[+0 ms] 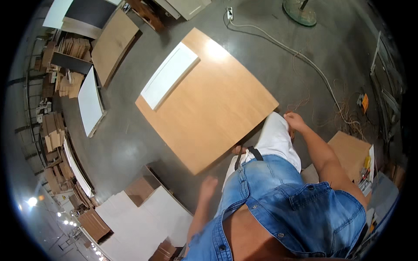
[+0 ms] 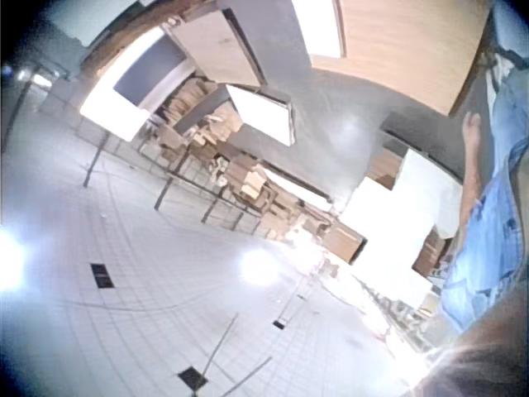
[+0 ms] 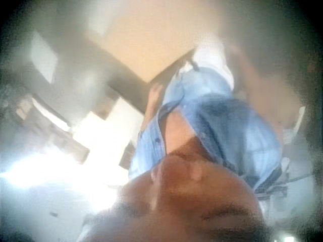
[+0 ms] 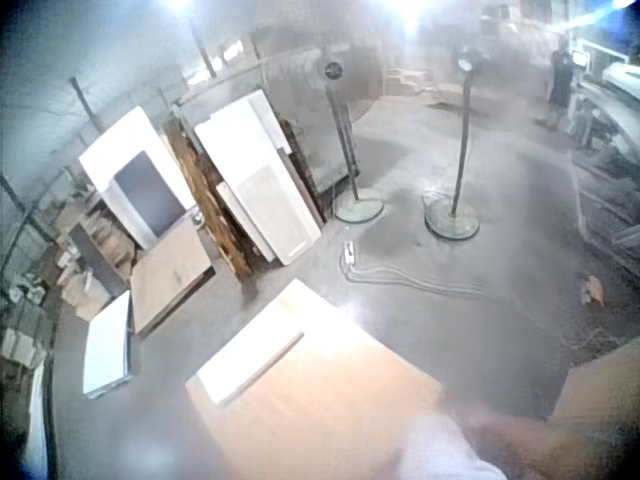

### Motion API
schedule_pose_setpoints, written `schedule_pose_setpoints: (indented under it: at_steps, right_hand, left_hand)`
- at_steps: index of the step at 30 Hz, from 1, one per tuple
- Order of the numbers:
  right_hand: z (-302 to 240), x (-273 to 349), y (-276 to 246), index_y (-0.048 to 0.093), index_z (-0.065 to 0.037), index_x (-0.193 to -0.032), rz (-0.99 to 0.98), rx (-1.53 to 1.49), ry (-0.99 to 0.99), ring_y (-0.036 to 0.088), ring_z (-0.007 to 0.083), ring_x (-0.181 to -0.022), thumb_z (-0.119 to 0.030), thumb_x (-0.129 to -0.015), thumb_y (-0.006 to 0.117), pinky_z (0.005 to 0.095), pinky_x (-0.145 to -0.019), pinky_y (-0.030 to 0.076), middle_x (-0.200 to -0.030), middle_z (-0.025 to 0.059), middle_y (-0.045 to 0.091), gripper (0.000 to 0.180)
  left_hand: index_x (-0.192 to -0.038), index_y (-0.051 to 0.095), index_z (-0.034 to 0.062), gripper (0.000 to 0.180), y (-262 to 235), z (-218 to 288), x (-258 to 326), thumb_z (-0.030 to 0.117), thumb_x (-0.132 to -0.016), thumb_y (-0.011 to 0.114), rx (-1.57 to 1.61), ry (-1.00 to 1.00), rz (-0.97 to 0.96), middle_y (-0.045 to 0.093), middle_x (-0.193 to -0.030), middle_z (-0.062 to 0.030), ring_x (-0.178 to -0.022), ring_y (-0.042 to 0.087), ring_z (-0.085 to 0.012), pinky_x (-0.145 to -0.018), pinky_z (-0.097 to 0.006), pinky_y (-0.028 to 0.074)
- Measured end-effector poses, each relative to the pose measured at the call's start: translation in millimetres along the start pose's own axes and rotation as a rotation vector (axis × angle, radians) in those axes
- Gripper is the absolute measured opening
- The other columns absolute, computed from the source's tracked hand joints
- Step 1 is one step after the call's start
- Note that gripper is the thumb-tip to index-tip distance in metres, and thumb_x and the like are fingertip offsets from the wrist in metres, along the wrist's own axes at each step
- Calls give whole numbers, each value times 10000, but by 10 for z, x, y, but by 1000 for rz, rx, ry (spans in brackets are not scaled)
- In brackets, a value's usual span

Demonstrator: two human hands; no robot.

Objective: The person uses a pallet jack to move materials, picks up a wooden pallet and a board, and then carries white furniture panels one by one to a processing station where they clean them using a compressed air nozzle.

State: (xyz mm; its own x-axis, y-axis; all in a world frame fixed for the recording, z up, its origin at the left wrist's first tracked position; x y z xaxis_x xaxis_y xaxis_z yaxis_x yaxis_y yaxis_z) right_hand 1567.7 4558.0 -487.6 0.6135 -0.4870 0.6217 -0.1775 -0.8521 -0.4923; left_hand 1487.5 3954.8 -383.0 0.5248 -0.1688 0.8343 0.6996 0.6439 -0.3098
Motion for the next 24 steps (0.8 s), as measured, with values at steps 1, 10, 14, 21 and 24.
schedule_pose_setpoints:
  at_steps: [1,10,14,21,24]
  right_hand:
    - [160,-189,-251,713,-6,-995,-27,16,1,625,181,-849,-370,-971,607,353,-775,501,-885,74,688,379]
    - [1470,-601,-3095,689,-69,-935,147,-483,229,544,121,-675,-342,-979,616,315,-618,463,-788,-4,613,287]
    - [2115,-887,-4248,659,-34,-825,302,-475,452,530,126,-663,-369,-965,631,328,-619,427,-747,9,563,364]
    - [220,-2848,-4715,691,8,-1137,215,-87,93,640,196,-997,-363,-955,639,337,-893,483,-1050,102,711,417]
    - [-1314,-3383,-4490,651,-2,-1216,79,-26,-48,655,245,-1049,-380,-943,655,352,-921,491,-1128,140,701,466]
  left_hand:
    - [-1316,587,-30,574,212,128,-58,386,-926,646,5,12,-16,596,-1336,-237,-1260,558,-328,-1065,-405,417]
    - [-1228,647,-23,402,1881,2039,-792,211,-903,678,-355,143,-112,700,-1106,-115,-996,649,-224,-874,-358,509]
    - [-1319,574,-46,500,2094,3413,-1330,206,-902,690,-270,181,-124,668,-1228,-155,-1126,636,-272,-956,-369,498]
    - [-1349,539,-66,561,2367,4473,-2303,229,-896,686,-117,62,30,636,-1283,-202,-1185,607,-284,-1016,-375,465]
    - [-1322,568,-56,523,2516,4722,-3039,237,-900,670,-122,24,28,644,-1277,-197,-1191,606,-285,-1027,-367,455]
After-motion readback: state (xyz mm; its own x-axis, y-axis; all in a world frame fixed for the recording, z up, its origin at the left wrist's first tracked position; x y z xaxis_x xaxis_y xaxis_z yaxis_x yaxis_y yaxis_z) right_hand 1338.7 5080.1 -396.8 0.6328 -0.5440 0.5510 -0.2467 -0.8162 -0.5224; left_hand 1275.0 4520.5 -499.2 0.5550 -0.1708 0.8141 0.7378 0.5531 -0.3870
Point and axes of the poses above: each hand's wrist, its own x-axis away from the middle knuckle, its own y-axis out of the palm, z = x × y, the point moved 1 cm from there along -x, towards the middle knuckle
